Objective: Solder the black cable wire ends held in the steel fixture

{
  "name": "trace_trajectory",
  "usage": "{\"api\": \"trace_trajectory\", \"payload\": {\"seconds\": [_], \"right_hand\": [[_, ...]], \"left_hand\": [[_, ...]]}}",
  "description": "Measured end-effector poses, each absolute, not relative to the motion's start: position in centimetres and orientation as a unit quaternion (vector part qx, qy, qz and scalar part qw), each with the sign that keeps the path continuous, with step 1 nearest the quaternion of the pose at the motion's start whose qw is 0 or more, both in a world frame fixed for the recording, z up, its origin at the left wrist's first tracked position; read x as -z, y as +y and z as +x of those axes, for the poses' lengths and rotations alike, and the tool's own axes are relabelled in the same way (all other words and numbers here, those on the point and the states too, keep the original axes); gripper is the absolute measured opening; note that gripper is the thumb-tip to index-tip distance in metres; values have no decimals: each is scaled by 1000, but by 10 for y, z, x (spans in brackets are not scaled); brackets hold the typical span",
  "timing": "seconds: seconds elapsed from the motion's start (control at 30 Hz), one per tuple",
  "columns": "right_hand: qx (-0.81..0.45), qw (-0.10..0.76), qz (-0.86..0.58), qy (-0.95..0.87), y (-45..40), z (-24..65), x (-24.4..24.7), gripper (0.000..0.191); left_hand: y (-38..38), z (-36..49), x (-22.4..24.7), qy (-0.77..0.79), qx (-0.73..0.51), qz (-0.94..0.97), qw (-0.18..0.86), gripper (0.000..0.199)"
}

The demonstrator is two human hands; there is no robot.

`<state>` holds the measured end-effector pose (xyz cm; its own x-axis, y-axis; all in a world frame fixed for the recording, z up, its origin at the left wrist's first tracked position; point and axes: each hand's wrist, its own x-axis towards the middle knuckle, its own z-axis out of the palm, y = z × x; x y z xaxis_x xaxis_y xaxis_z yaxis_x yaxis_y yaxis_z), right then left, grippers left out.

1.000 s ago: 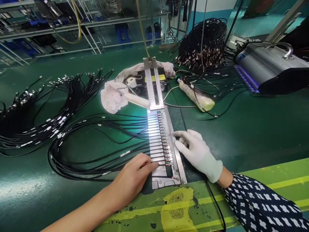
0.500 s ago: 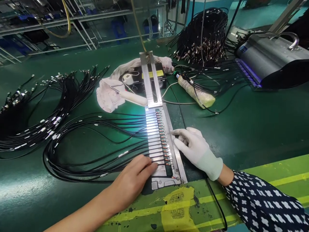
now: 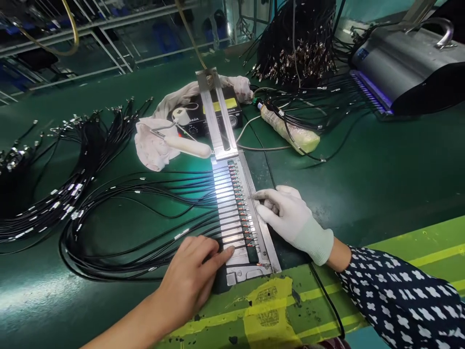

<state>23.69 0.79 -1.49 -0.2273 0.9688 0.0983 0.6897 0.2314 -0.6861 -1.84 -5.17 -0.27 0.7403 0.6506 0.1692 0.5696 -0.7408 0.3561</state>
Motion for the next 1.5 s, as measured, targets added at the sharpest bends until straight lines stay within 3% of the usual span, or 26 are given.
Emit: {"api": "trace_trajectory", "payload": {"seconds": [0.8, 1.0, 1.13, 1.5], "right_hand": [[-266, 273, -563, -733, 7, 239, 14, 18], [-272, 270, -560, -735, 7, 240, 14, 18], [-265, 275, -562, -734, 6, 239, 15, 17], [-262, 274, -558, -738, 6, 239, 16, 16]], "left_hand": [[-32, 12, -1, 304, -139, 941, 59, 29], [-50, 12, -12, 362, -130, 887, 256, 17], [-59, 20, -14, 406, -111, 849, 320, 7], [-53, 8, 1, 375, -208, 872, 237, 25]]}}
